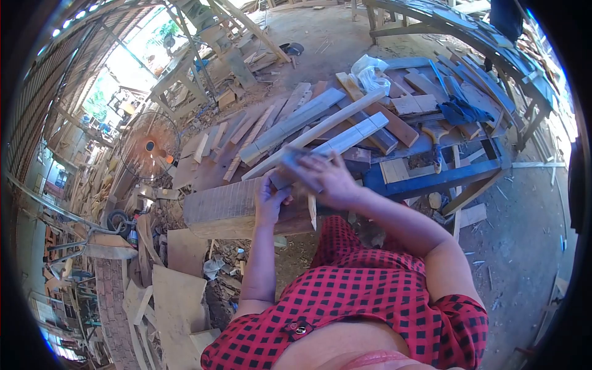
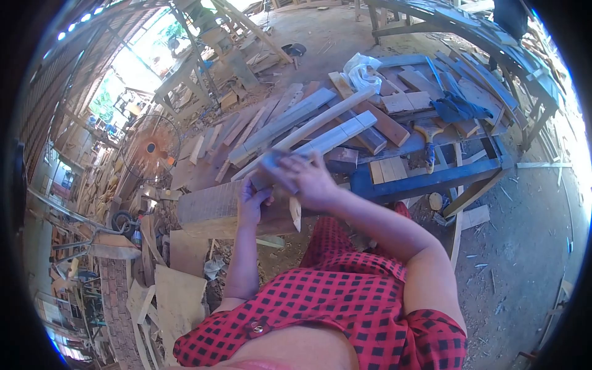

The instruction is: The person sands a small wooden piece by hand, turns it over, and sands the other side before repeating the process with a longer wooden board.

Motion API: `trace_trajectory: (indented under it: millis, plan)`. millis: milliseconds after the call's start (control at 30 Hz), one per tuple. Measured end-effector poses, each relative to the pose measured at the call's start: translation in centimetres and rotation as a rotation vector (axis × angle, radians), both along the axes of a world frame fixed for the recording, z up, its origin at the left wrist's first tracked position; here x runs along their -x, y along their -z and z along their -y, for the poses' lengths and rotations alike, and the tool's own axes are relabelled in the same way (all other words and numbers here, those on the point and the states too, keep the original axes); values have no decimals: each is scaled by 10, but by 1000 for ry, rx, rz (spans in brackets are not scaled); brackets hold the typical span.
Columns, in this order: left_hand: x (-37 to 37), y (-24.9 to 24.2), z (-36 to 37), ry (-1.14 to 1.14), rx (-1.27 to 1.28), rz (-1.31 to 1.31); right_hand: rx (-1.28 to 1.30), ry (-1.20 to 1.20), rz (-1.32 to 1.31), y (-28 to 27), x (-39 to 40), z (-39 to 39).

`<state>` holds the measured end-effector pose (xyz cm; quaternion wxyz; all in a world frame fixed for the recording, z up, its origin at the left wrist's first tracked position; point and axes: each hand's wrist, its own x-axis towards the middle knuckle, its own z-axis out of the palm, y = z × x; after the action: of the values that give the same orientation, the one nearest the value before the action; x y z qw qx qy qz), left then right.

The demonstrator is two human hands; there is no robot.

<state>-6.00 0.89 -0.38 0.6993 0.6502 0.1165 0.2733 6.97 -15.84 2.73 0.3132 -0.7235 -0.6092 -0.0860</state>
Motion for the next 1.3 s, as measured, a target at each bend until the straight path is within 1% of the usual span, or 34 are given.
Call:
trace_trajectory:
  millis: [33,67,133,167,200,233,267,333,400,467,567,600,633,667,700,733,767,800,833,867,900,933,967,1000,1033,1067,1100,1167,1200,1267,1300]
  plan:
    - [-1,-8,4,5,-4,-20,86,119,25,6,-20,5]
    - [-1,-9,4,7,1,-20,86,221,0,17,-43,10]
    - [-1,-10,3,17,-3,-9,85,360,-145,31,-98,23]
    - [-1,-10,3,23,0,-10,129,495,-184,48,-130,26]
    - [-1,-11,4,23,6,-6,169,617,-150,64,-157,32]
    - [-1,-11,5,22,10,-3,194,708,-191,67,-172,40]
    - [-1,-12,5,24,9,-3,193,710,-192,61,-176,44]
    - [-1,-13,7,18,0,13,243,769,-313,46,-177,50]
    - [-2,-12,7,16,1,14,260,800,-318,46,-168,41]
    - [0,-12,6,9,1,11,268,802,-257,47,-147,29]
    - [2,-12,7,4,-15,-7,101,517,-122,18,-67,6]
    - [2,-10,4,15,-22,-23,1,289,-119,13,-46,-1]
    - [2,-8,2,26,-30,-38,30,229,-97,6,-20,-12]
    - [1,-4,2,31,-34,-41,-58,157,0,3,5,-18]
    - [1,3,2,0,28,63,-34,64,-24,-8,27,-19]
    - [2,12,0,-34,90,169,34,9,-10,-4,42,-27]
    - [4,23,-10,-113,483,130,23,-37,6,-1,48,-28]
    - [4,20,-6,-118,480,131,14,-84,22,0,50,-30]
    - [3,18,0,-171,287,121,13,-89,22,1,46,-29]
    - [4,17,3,-223,95,110,32,-62,-4,3,36,-23]
    - [3,36,-12,-154,49,98,53,-33,-28,4,22,-16]
    - [3,25,-9,-156,52,101,39,27,-25,5,6,-9]
    - [3,3,1,-83,16,32,24,89,-22,7,-13,0]
    - [1,-8,6,-9,-19,-36,75,166,-18,12,-37,9]
    - [0,-8,5,-6,-16,-34,116,317,-15,31,-67,10]
    - [-1,-7,4,-4,-10,-17,122,371,-154,8,-79,22]
    - [-1,-7,4,-3,-6,-1,198,506,-180,18,-104,29]
    - [-1,-5,4,-3,-5,6,216,704,-192,61,-162,36]
    - [-2,-6,4,-8,-2,13,212,704,-192,55,-168,41]
    - [-1,-8,5,-5,-11,8,269,773,-322,48,-173,47]
    - [-1,-8,6,-1,-15,2,236,786,-335,47,-170,45]
